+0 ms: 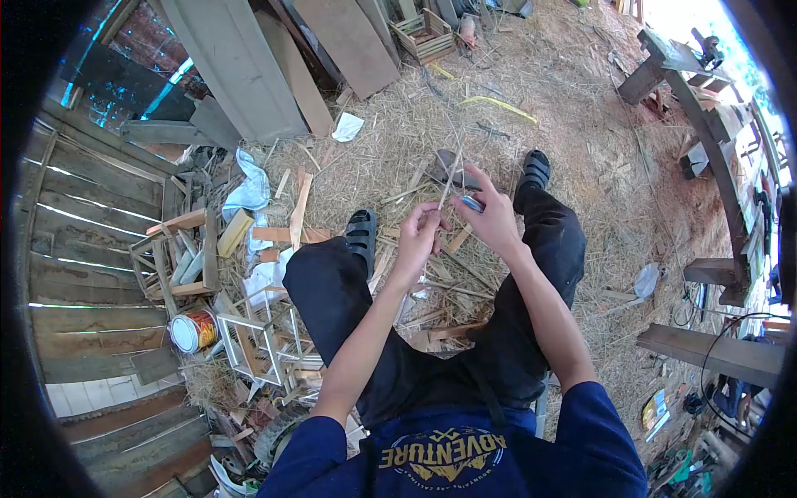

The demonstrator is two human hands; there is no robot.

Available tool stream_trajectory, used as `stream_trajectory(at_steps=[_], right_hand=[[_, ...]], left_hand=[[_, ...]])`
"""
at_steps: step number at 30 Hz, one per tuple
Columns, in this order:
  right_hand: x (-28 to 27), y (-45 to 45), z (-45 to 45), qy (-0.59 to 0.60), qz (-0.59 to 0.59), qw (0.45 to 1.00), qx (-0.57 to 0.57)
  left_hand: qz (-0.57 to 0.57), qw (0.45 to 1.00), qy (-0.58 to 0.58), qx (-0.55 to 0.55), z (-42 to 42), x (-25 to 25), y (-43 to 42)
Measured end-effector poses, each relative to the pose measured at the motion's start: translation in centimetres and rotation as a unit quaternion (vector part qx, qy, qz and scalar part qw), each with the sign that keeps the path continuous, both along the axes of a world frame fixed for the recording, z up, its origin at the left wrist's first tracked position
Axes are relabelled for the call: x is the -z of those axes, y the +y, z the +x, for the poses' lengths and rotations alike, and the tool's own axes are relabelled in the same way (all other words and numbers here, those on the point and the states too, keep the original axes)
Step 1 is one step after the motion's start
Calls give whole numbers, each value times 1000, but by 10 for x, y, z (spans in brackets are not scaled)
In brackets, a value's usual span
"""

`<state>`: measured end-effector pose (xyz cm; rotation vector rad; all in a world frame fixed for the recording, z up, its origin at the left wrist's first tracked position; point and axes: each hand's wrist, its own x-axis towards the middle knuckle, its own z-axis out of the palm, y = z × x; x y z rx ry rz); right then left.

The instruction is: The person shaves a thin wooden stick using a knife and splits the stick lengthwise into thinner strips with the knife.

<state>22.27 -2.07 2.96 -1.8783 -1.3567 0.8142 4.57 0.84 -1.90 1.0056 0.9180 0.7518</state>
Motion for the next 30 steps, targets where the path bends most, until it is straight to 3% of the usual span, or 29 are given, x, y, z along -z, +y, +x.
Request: stream_trajectory(at_steps=[3, 6, 9, 17, 23, 29, 30], right_hand=[[16, -1, -3, 8, 166, 985, -50], [31, 4, -4, -3, 221, 972, -77], [27, 4, -4, 9, 194, 980, -34], [21, 9, 22, 97, 238, 940, 224], [31, 3, 32, 55, 252, 941, 219], [0, -5, 18, 151, 188, 950, 200], [3, -5, 18, 122, 170, 964, 167]], left_hand=[[23, 999, 25, 29, 3, -4, -2], [8, 999, 20, 30, 6, -3, -5], [0, 999, 8, 43, 5, -1, -5], [54, 990, 71, 114, -5, 22, 3], [-13, 989, 52, 140, -10, 14, 4], [-55, 995, -30, 80, -13, 0, 5], [-65, 994, -41, 71, -14, -2, 6]])
